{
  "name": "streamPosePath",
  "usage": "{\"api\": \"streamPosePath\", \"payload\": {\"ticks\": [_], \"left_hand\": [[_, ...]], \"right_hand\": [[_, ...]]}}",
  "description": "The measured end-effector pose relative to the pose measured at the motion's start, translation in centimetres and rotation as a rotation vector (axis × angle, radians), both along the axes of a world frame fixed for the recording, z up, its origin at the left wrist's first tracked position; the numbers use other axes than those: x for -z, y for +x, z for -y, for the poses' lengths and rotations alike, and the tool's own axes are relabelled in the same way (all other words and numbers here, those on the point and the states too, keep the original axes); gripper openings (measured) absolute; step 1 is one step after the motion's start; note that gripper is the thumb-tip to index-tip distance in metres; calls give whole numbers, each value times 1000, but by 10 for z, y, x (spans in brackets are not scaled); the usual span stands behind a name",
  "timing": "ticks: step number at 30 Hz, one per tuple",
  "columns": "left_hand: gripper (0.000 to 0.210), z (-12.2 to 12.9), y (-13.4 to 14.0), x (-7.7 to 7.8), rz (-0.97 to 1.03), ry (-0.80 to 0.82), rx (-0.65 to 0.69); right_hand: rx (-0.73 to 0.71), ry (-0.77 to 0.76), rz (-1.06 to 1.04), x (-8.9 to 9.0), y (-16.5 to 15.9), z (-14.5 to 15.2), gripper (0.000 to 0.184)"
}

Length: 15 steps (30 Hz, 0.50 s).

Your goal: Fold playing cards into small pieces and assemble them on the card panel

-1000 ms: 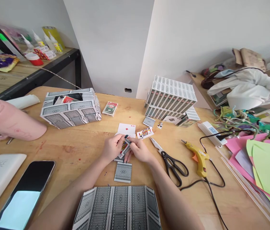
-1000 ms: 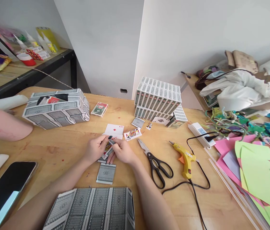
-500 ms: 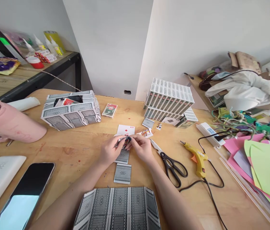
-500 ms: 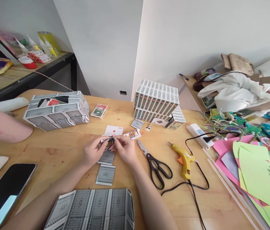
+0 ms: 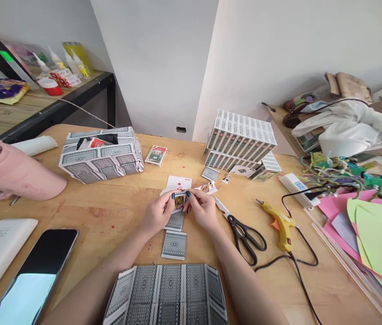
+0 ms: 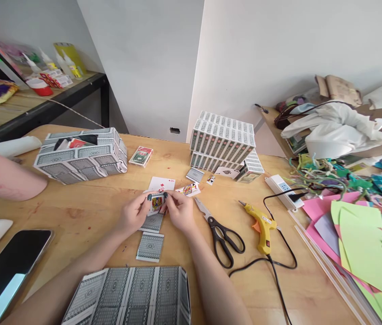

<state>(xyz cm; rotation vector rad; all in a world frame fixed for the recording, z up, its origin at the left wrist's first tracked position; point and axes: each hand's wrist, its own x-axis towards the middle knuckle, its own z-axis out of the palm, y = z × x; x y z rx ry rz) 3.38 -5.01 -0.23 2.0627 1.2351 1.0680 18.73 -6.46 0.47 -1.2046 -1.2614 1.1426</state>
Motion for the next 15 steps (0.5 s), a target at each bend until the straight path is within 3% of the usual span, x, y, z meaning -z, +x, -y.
{"api": "streamPosePath", "payload": {"ticks": [11,15], "left_hand": [[29,-3,0,-3,80,-40,-1],[31,-7,-2,1,177,-90,-99]], "right_hand": [[22,-51,-110,-5,-4,-4,32],[-12,-89,-276,-4,-6,-5,32]]}}
